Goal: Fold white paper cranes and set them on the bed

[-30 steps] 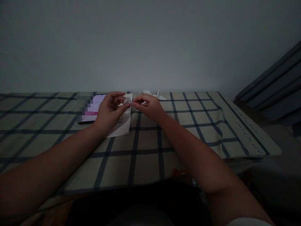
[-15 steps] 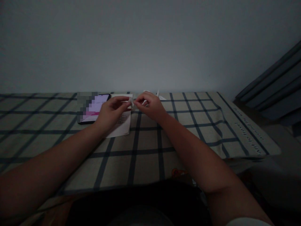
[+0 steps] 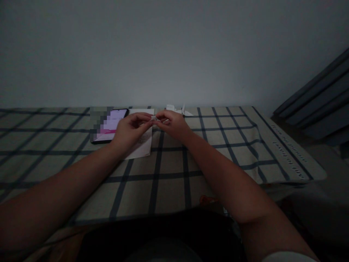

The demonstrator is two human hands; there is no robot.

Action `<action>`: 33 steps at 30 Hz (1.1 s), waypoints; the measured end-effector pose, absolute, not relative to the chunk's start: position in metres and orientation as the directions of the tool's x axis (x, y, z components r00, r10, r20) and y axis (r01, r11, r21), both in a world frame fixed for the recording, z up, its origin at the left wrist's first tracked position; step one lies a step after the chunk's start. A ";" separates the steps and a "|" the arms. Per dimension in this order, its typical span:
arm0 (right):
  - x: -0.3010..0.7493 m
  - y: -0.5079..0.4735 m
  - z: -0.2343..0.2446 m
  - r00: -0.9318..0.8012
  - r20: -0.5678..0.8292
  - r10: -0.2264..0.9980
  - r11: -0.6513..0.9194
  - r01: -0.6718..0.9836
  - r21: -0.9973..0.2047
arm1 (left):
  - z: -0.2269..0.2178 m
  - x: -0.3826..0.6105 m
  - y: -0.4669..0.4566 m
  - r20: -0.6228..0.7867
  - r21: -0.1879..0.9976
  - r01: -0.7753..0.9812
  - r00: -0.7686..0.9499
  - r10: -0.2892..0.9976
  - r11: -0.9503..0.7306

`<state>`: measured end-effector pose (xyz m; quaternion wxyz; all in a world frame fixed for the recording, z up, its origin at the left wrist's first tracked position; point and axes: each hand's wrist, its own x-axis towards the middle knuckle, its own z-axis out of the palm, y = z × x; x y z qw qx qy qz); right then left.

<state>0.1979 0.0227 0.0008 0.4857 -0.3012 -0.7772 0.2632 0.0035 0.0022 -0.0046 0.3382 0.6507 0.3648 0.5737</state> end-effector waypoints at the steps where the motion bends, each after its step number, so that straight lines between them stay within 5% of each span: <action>1: 0.199 0.023 0.002 -0.353 0.628 0.694 0.716 0.251 -0.651 | -0.004 0.003 0.001 0.487 0.865 0.089 0.085 0.869 -0.494; 7: 0.205 0.022 0.007 -0.465 0.695 0.549 0.833 0.370 -0.411 | 0.002 0.004 -0.004 0.492 0.853 0.175 0.050 0.869 -0.492; 16: 0.205 0.021 0.008 -0.501 0.699 0.511 0.852 0.400 -0.337 | 0.002 0.003 -0.006 0.606 0.738 0.319 0.078 0.792 -0.595; 26: 0.205 0.021 0.009 -0.502 0.670 0.546 0.837 0.366 -0.408 | 0.002 -0.003 -0.002 0.730 0.599 0.336 0.143 0.668 -0.727; 33: 0.205 0.023 0.007 -0.418 0.690 0.590 0.807 0.339 -0.484 | 0.003 -0.002 -0.001 0.670 0.715 0.295 -0.032 0.742 -0.633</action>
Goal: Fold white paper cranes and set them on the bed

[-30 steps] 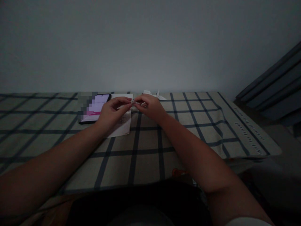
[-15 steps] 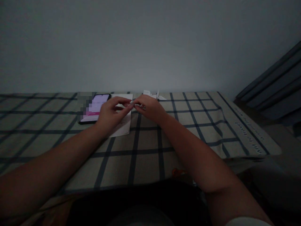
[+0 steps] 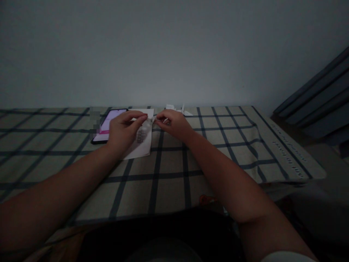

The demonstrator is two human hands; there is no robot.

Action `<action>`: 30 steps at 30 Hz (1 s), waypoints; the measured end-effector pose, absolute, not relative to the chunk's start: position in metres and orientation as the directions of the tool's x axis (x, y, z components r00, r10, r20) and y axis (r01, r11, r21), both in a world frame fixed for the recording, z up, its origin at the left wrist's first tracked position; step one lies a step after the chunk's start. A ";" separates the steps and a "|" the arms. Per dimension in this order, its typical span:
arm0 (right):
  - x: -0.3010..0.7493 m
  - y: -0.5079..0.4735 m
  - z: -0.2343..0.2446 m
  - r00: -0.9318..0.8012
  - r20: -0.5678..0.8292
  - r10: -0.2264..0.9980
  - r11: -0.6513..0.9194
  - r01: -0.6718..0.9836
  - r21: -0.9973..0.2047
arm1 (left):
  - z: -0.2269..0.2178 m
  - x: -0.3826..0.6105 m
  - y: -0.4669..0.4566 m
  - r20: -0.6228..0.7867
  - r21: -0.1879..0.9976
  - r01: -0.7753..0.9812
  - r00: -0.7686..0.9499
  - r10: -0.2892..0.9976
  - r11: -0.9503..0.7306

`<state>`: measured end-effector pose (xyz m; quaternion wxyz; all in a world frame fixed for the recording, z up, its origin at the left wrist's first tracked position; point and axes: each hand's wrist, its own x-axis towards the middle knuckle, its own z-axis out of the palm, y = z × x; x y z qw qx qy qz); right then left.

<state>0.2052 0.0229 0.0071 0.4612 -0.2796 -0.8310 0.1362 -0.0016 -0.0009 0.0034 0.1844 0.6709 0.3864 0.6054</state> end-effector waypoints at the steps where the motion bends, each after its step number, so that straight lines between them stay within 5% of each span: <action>1: 0.205 0.024 0.007 -0.404 0.690 0.601 0.799 0.328 -0.504 | 0.003 -0.001 0.000 0.646 0.743 0.277 -0.061 0.761 -0.609; 8: 0.205 0.024 0.005 -0.380 0.659 0.649 0.761 0.329 -0.560 | -0.002 0.000 0.005 0.543 0.838 0.123 -0.092 0.835 -0.532; 19: 0.203 0.021 0.006 -0.372 0.679 0.633 0.773 0.353 -0.528 | -0.002 -0.001 0.001 0.585 0.767 0.267 0.082 0.807 -0.583; 30: 0.202 0.024 0.003 -0.322 0.554 0.768 0.622 0.164 -0.766 | -0.001 -0.002 0.002 0.606 0.725 0.321 0.121 0.786 -0.609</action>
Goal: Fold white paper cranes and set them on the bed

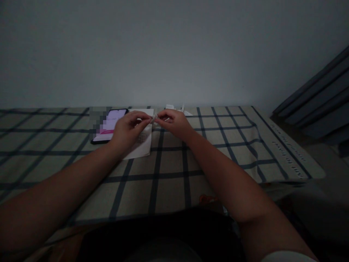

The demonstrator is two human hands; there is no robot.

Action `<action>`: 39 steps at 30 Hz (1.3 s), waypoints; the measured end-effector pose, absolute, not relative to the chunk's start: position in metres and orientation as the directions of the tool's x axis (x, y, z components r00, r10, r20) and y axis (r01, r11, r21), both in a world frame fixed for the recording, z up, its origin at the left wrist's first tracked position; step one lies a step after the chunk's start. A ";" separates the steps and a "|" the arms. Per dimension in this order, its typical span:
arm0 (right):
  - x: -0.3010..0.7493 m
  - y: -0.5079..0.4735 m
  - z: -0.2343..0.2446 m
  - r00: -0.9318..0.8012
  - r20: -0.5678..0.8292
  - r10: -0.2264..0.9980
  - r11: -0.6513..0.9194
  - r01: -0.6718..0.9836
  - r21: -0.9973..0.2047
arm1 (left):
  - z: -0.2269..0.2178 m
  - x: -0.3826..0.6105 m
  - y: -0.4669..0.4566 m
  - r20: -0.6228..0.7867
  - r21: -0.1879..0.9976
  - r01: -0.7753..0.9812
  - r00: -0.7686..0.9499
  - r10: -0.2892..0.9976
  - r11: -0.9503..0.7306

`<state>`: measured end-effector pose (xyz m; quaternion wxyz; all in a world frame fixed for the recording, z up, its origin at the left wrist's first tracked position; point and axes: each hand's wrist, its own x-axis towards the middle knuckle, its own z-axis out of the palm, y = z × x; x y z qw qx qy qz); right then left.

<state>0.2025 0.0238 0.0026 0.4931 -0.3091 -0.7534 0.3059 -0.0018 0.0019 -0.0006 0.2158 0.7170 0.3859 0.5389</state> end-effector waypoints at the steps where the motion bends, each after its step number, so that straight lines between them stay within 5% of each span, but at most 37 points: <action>1: 0.203 0.025 0.002 -0.328 0.541 0.774 0.608 0.152 -0.779 | 0.000 -0.002 0.002 0.613 0.713 0.333 0.133 0.779 -0.617; 8: 0.201 0.022 0.003 -0.337 0.528 0.779 0.590 0.107 -0.801 | 0.006 -0.003 -0.002 0.634 0.649 0.434 0.146 0.759 -0.625; 21: 0.206 0.028 0.000 -0.337 0.529 0.779 0.596 0.133 -0.792 | -0.008 -0.007 0.013 0.596 0.705 0.276 0.269 0.757 -0.653; 39: 0.206 0.019 0.013 -0.343 0.427 0.837 0.508 0.195 -0.839 | 0.002 -0.004 -0.001 0.566 0.645 0.421 0.297 0.769 -0.638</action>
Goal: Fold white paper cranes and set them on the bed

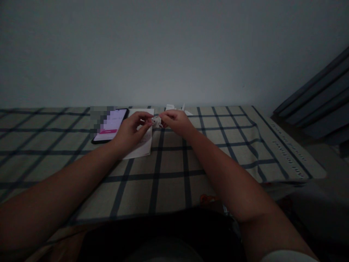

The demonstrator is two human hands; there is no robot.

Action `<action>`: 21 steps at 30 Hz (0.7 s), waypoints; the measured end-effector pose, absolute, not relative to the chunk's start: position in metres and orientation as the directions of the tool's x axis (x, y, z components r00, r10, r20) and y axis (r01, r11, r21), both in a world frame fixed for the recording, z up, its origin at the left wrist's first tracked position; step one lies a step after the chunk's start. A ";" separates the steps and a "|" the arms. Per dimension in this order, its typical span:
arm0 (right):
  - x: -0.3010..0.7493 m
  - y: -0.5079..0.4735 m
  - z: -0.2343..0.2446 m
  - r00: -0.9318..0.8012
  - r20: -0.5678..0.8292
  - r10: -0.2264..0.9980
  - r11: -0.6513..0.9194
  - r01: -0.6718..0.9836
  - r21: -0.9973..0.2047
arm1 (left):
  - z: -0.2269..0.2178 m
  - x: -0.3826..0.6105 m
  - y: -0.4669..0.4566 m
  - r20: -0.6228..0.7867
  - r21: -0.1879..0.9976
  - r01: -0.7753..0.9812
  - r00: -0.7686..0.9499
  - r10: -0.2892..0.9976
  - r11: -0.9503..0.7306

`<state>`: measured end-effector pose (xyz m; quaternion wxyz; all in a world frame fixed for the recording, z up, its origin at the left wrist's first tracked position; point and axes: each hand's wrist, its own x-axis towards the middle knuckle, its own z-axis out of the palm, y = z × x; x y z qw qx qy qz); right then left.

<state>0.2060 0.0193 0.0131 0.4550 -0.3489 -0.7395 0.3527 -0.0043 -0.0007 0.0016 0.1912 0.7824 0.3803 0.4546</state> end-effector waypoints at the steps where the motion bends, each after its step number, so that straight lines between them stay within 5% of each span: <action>1: 0.206 0.019 0.013 -0.334 0.433 0.837 0.511 0.196 -0.837 | 0.002 -0.004 -0.001 0.566 0.633 0.434 0.306 0.766 -0.641; 8: 0.207 0.021 0.013 -0.380 0.447 0.810 0.530 0.147 -0.835 | 0.004 -0.004 -0.004 0.575 0.582 0.478 0.330 0.749 -0.658; 14: 0.210 0.023 0.014 -0.475 0.279 0.835 0.402 0.179 -0.898 | 0.004 -0.004 -0.004 0.607 0.508 0.493 0.377 0.700 -0.706; 21: 0.203 0.025 0.005 -0.282 0.363 0.888 0.439 0.286 -0.852 | -0.001 -0.002 0.000 0.564 0.700 0.445 0.135 0.815 -0.559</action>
